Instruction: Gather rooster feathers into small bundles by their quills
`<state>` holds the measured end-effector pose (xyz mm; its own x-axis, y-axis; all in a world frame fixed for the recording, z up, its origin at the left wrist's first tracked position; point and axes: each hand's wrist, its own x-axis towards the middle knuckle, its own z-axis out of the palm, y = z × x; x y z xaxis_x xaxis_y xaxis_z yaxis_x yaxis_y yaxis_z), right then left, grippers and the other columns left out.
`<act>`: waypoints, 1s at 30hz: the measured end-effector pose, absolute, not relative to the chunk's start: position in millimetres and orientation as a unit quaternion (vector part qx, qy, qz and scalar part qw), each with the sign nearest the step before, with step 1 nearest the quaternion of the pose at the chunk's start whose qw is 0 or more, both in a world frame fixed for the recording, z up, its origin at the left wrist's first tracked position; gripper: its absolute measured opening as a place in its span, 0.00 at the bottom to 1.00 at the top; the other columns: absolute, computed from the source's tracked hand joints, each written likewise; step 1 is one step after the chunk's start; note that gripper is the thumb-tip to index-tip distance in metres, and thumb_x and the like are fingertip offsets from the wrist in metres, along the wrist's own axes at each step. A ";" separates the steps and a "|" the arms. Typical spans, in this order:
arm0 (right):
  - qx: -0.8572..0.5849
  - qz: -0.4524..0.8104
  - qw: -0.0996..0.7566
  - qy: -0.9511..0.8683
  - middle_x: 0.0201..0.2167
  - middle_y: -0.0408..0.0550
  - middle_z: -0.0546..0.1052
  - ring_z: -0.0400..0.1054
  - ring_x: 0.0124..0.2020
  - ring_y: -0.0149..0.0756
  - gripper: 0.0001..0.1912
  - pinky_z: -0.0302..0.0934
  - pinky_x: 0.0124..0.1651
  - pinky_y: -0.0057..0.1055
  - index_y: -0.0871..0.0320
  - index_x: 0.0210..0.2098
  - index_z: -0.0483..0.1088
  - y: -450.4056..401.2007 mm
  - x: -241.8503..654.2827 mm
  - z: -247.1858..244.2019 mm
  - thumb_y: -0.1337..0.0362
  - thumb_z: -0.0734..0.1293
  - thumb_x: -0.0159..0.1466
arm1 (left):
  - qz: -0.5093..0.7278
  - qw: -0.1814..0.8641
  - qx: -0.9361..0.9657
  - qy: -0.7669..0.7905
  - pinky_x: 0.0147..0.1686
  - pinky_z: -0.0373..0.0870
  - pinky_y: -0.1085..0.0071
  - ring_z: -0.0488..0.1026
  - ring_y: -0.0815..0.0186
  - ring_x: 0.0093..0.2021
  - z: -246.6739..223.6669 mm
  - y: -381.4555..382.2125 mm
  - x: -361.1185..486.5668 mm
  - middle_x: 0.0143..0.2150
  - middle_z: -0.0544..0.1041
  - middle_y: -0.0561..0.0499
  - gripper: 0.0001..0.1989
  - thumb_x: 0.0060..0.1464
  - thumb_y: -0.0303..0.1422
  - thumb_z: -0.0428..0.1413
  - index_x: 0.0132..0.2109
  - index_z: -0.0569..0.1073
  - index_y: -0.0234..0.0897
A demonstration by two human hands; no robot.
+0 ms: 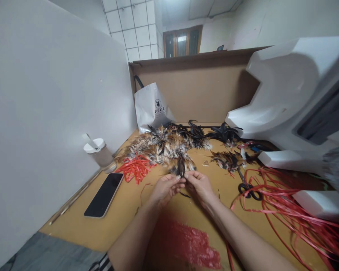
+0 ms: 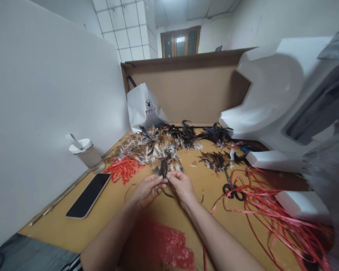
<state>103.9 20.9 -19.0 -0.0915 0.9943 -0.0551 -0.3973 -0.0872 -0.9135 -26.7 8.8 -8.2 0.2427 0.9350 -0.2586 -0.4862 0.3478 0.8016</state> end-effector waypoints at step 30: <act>-0.351 0.625 0.560 -0.416 0.18 0.41 0.70 0.63 0.19 0.26 0.13 0.58 0.24 0.24 0.60 0.24 0.65 16.8 101.3 -18.4 0.58 0.69 0.46 | 0.492 0.675 0.395 0.383 0.24 0.61 0.78 0.67 0.74 0.22 -16.0 11.2 -25.1 0.24 0.73 0.49 0.11 0.36 0.34 0.61 0.26 0.71 0.29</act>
